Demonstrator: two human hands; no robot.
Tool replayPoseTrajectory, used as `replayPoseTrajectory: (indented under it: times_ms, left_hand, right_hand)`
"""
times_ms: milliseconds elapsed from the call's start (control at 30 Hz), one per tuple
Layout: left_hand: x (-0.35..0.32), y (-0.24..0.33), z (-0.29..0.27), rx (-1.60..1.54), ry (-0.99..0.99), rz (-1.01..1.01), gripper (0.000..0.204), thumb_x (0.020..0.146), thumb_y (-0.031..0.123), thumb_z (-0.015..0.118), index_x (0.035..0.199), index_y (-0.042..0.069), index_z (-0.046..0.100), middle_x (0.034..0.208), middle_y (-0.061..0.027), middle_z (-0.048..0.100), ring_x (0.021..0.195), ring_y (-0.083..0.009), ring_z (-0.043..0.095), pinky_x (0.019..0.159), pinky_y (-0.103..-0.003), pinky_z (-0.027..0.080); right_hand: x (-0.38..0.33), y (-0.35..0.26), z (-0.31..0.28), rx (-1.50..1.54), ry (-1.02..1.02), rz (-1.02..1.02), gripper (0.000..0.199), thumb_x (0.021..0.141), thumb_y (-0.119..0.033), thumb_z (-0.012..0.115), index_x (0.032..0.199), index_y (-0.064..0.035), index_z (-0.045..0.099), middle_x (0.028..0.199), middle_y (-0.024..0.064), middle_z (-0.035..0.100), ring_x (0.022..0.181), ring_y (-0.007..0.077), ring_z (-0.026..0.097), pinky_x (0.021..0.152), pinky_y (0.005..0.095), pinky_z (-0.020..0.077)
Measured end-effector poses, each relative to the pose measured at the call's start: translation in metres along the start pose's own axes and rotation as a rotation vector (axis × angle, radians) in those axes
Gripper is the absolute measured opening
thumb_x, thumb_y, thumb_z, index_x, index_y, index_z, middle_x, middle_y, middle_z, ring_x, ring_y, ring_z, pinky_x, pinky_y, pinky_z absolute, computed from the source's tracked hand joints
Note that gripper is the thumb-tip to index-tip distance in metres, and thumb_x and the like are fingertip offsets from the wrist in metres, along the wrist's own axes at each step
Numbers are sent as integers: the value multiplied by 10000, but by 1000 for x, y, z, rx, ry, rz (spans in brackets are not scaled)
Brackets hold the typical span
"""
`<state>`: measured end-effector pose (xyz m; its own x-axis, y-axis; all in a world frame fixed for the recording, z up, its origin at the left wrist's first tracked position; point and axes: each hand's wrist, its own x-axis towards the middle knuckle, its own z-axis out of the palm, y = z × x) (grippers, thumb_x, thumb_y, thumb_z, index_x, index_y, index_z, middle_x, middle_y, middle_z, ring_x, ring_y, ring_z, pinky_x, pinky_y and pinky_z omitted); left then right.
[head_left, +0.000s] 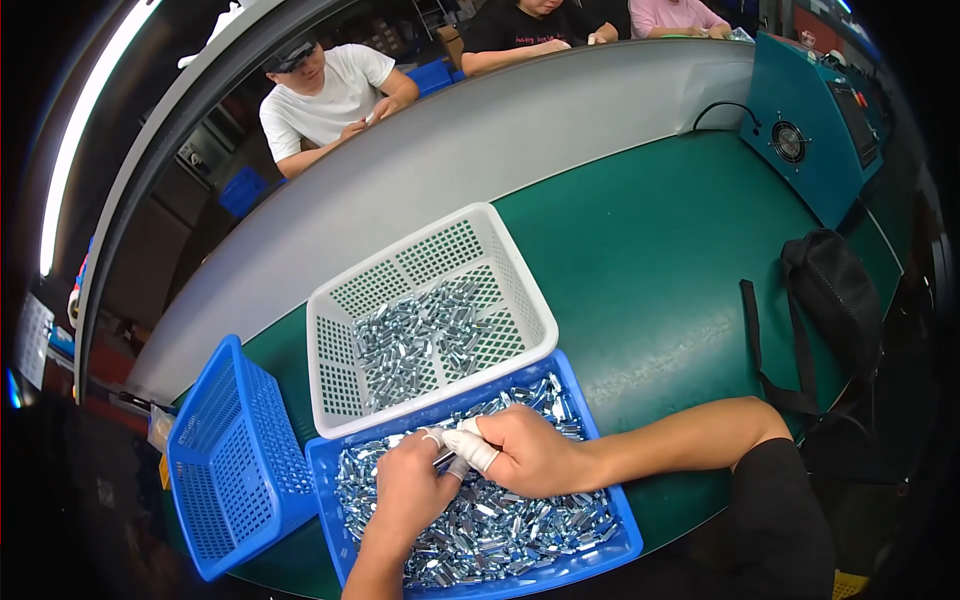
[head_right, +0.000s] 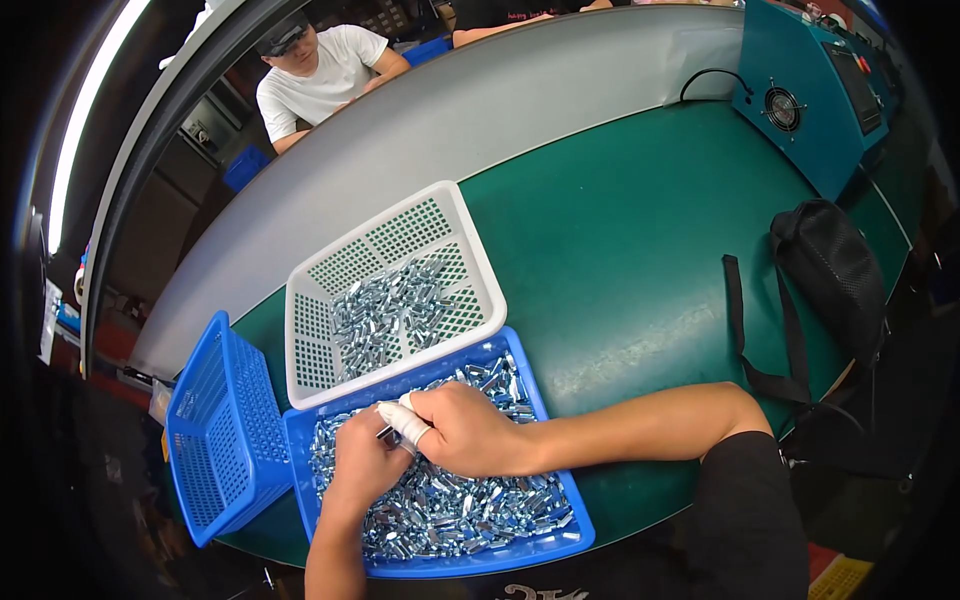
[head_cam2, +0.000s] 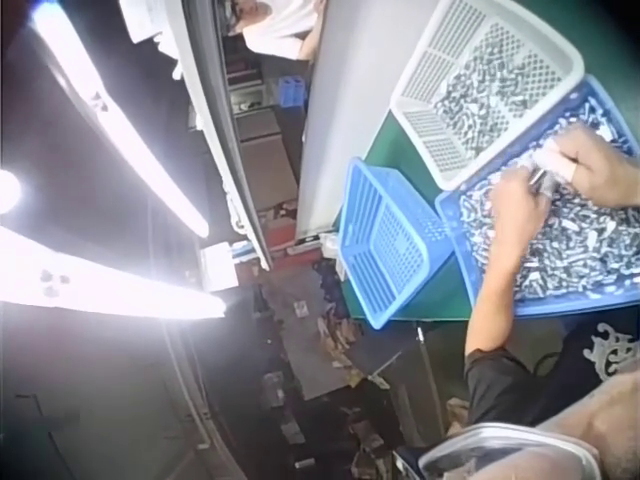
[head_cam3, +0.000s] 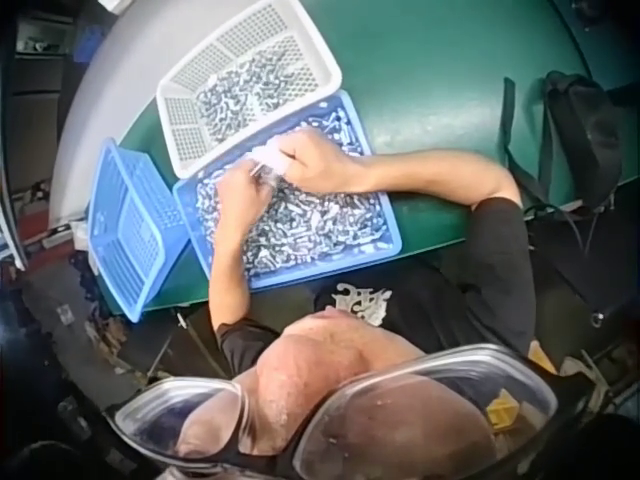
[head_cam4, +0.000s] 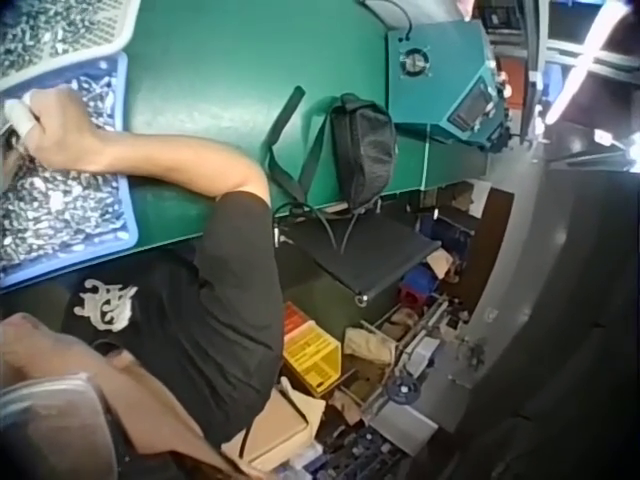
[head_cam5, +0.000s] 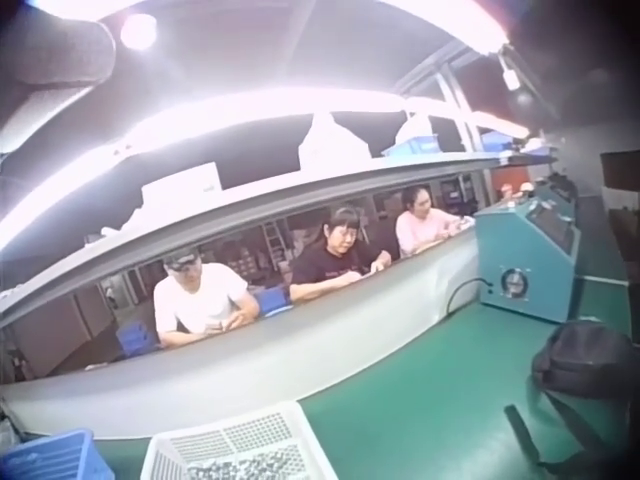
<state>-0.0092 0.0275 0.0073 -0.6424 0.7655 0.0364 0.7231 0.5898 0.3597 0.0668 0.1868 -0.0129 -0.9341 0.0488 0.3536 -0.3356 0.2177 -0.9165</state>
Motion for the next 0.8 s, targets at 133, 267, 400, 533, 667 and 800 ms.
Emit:
replayPoseTrajectory:
  times_ms: [133,267,400,533,667,800]
  left_hand:
    - [-3,-2,6,-9,-22,10,173,658,125,715,798,67,632,752,-109,604,714,-328,600,613,-419,488]
    - [-5,1,9,-68,-21,41,161,638,80,687,782,62,617,751,-107,592,729,-323,590,619,-425,484]
    - [-5,-4,16,-146,8,69,161,627,53,668,777,48,609,765,-110,591,739,-327,585,631,-427,480]
    - [-5,-1,13,-117,-9,67,158,626,43,665,773,36,608,767,-116,591,737,-334,581,643,-426,477]
    - [-2,0,14,-85,-36,-22,167,636,38,667,799,35,628,786,-132,608,752,-344,590,657,-426,477]
    - [-6,-1,9,-180,6,-49,192,692,34,687,866,-8,617,798,-140,655,686,-235,649,624,-305,495]
  right_hand:
    - [1,-6,-1,35,-58,73,195,891,-130,502,799,19,587,597,182,539,509,301,522,494,364,405]
    - [-1,-12,-3,21,-93,71,208,892,-143,511,782,21,578,599,178,545,520,305,537,501,364,411]
    - [-2,-6,1,23,-70,46,224,897,-155,513,770,20,571,595,173,545,513,292,529,498,360,407]
    - [-2,-8,0,29,-107,68,234,907,-162,509,772,18,573,587,159,546,505,255,528,493,349,405]
    - [-1,-16,-6,106,-108,120,279,926,-188,502,755,21,572,558,105,537,517,140,530,485,320,405]
    - [12,-18,-12,288,-84,293,348,932,-227,504,697,18,583,530,70,526,493,129,497,468,315,383]
